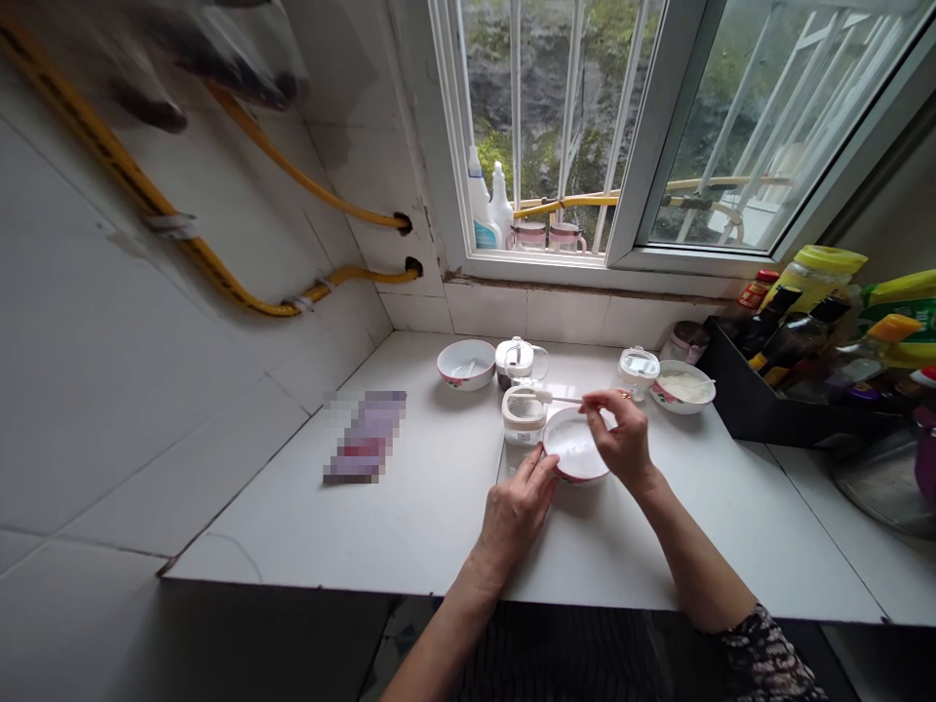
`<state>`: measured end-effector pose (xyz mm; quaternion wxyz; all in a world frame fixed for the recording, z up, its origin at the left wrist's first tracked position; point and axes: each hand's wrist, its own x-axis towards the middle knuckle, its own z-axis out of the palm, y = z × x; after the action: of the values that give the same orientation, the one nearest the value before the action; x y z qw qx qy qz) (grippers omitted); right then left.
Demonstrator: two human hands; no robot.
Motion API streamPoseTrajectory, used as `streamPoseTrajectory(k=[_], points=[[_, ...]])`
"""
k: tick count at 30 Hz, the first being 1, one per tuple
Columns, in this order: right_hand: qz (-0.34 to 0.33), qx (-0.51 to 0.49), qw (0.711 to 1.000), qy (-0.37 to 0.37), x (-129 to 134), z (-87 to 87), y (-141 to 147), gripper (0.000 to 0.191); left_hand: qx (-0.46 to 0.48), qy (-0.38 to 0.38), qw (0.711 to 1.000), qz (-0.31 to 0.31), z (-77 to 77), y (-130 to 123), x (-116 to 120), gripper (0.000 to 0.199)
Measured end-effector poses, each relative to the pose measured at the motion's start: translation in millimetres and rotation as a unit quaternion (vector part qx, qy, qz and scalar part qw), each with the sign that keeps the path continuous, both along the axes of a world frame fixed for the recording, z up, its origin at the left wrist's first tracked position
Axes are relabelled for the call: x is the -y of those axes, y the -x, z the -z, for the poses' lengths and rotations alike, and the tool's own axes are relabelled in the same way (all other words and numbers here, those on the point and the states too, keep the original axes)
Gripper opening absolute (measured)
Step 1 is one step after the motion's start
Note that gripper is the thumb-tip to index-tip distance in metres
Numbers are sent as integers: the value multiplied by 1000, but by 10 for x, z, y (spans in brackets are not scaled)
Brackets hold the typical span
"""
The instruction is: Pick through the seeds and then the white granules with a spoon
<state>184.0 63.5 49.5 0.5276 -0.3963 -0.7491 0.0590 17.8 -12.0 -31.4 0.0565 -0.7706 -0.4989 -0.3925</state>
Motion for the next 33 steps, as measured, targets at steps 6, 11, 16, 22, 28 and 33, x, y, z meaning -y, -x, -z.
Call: streamPoseTrajectory(k=[6,11,16,22,28,33], points=[[61,-26,993,95,-49,-46,-256,10,6,9,1000,6,6,20,-1,32],[65,15,990,123,-70,25,-186,12,4,20,1000,8,13,32,-4,33],[38,7,987,158,-58,78,-100,11,1,7,1000,9,2,24,-2,31],[14,-69,973,218,-58,72,-110,11,10,20,1000,11,9,26,0,35],[-4,-165,948,273,-118,65,-174,8,10,22,1000,10,4,27,-1,34],[-22,-233,921,311,-161,63,-206,8,11,10,1000,12,2,25,-4,33]])
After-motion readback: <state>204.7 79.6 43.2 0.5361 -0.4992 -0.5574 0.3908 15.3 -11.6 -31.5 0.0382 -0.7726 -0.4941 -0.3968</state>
